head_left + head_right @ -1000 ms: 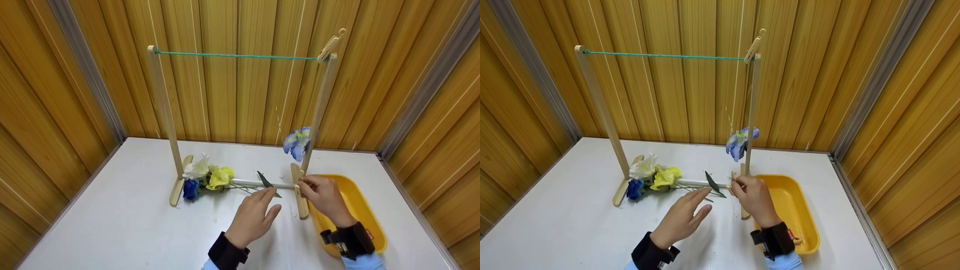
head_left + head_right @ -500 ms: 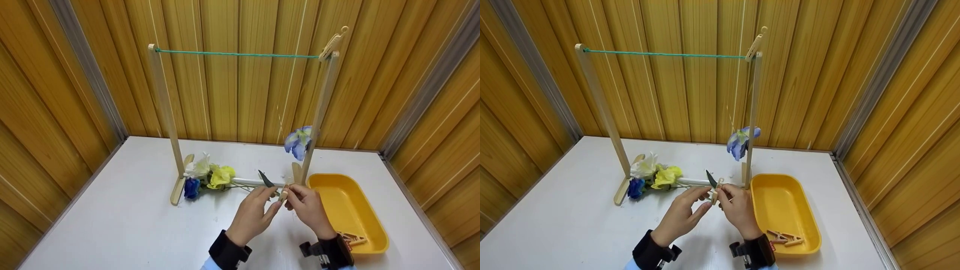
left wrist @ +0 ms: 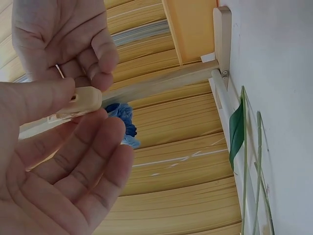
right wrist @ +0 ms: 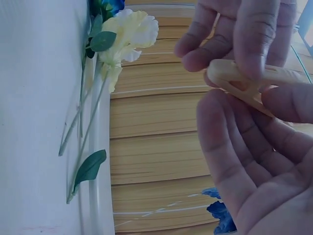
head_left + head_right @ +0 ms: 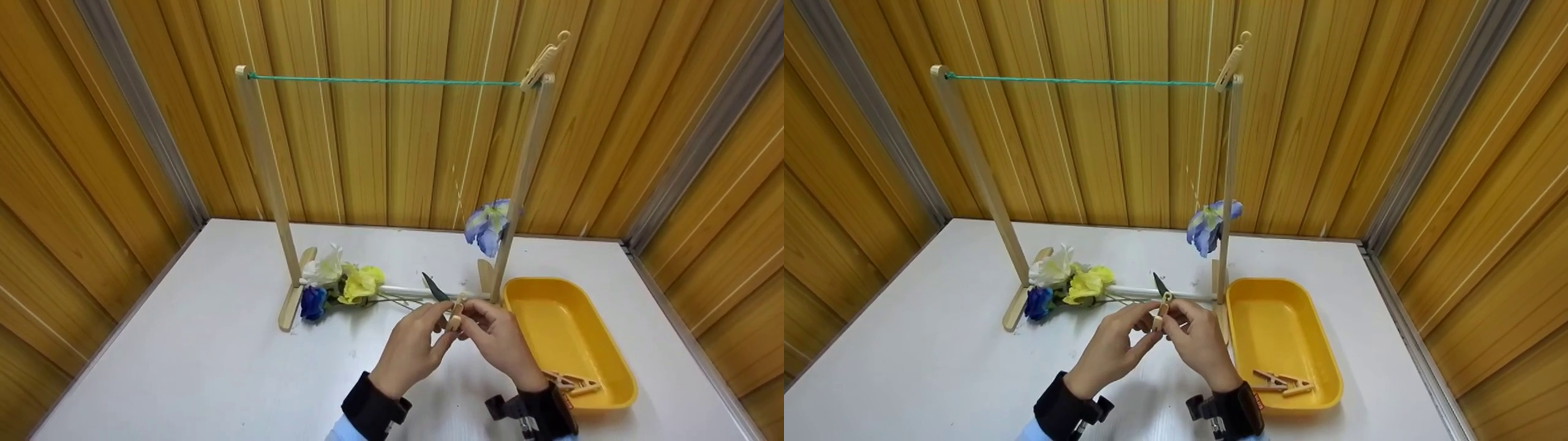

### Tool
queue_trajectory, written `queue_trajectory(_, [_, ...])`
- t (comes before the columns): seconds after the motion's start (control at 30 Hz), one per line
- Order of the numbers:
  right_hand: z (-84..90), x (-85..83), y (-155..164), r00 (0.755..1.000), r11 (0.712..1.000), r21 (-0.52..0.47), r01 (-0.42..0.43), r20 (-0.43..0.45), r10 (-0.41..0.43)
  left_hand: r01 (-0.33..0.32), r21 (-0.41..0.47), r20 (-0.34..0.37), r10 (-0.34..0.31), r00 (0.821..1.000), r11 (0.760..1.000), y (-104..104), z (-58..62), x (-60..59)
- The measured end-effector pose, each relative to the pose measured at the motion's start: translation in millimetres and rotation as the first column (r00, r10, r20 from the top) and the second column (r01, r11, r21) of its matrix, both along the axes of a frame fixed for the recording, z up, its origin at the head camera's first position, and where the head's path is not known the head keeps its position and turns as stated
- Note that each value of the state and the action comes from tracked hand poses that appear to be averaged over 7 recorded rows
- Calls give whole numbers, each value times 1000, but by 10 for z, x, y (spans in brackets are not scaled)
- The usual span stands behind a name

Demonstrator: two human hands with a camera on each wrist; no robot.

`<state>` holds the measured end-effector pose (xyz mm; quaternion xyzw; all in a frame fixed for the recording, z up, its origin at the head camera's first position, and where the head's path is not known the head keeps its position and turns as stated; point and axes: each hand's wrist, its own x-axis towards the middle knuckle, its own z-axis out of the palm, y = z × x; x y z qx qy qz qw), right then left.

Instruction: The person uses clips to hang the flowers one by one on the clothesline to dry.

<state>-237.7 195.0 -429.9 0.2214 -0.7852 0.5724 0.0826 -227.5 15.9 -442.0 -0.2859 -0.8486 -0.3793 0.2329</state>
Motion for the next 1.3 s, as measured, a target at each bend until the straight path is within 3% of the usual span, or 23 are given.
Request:
queue_trajectory(0.13, [40,-7,49,996,997,17,-77,47,76,-2,-6,-6,2,1000,1000,14,-5,-13])
queue_trajectory(0.27, [58,-24,90,992,992,26,-122,40,121,-12,-28,-26,12,1000,1000,21,-4,-25])
queue_trajectory(0.5, [56,-28,87,998,998,10,-58,5,58,-8,-57,-31,6,1000,998,26,2,-30])
queue_trajectory(0.6, [54,-22,89,1000,1000,-6,-27,-3,27,-34,-100,-28,32,999,994,15,-22,-33])
queue_trajectory(0.77, [53,-23,107,1000,1000,-22,10,-12,-10,-166,-208,-93,150,984,964,-43,-96,-71])
queue_trajectory(0.9, [59,-21,131,999,999,-21,31,-22,-31,-247,-234,-131,222,966,940,-108,-161,-142])
queue_trajectory(1.13, [77,-15,178,997,997,-9,74,-36,-74,-299,-275,-219,243,945,914,-171,-225,-315])
queue_trajectory(1.3, [104,3,206,994,995,-16,102,-34,-103,-333,-369,-280,238,930,868,-187,-234,-487])
